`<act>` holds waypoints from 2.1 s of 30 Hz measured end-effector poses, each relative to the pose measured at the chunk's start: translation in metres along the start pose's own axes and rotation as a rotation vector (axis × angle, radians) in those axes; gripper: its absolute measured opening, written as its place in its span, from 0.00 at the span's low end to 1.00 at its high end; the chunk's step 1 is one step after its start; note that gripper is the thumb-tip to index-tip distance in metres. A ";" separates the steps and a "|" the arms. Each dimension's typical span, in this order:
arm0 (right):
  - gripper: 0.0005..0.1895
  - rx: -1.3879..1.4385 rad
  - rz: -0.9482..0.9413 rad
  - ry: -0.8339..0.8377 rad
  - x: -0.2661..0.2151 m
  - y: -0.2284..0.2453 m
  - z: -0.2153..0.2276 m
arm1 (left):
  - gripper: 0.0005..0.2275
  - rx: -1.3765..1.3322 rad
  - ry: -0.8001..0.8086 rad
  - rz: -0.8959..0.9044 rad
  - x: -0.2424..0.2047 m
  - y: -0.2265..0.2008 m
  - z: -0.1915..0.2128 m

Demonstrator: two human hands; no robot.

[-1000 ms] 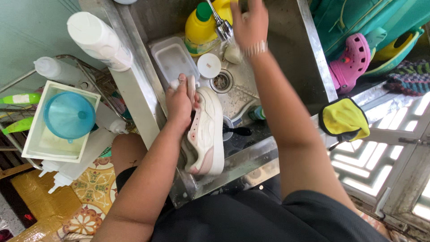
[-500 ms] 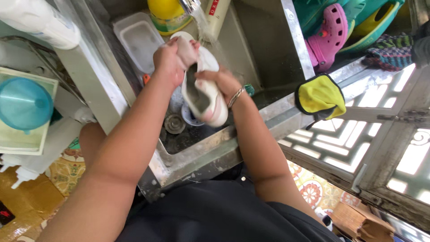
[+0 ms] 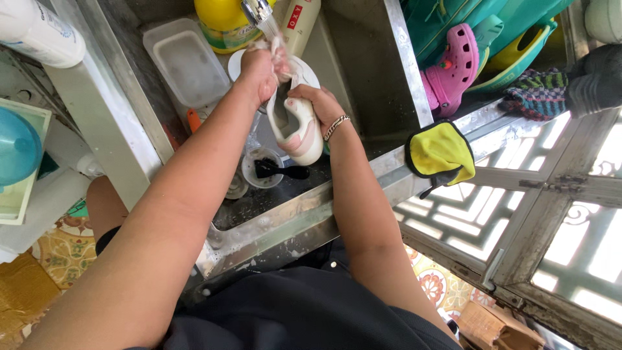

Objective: The person cleans a white sneaker by scrubbing the interior and exterior with a brush and rinsing it under running water. They also remove and wash the shoelaces separately before reinserting them into the shoe.

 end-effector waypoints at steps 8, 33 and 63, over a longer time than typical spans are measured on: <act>0.12 -0.060 -0.001 -0.046 0.013 -0.007 -0.003 | 0.12 0.068 -0.278 0.088 -0.023 -0.016 -0.024; 0.12 0.174 -0.076 -0.051 0.036 -0.010 0.010 | 0.12 0.278 0.018 0.099 -0.036 -0.033 -0.049; 0.26 0.137 0.083 -0.101 0.058 -0.015 0.002 | 0.16 0.581 -0.183 -0.266 -0.049 -0.044 -0.043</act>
Point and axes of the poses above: each hand's wrist, its own x-axis towards the middle knuckle, its own z-axis out of the back of the hand, y = z × x, the point moved 3 cm from there along x, towards the middle knuckle, and after that the axes turned 4 degrees about z, right-handed, at the moved point
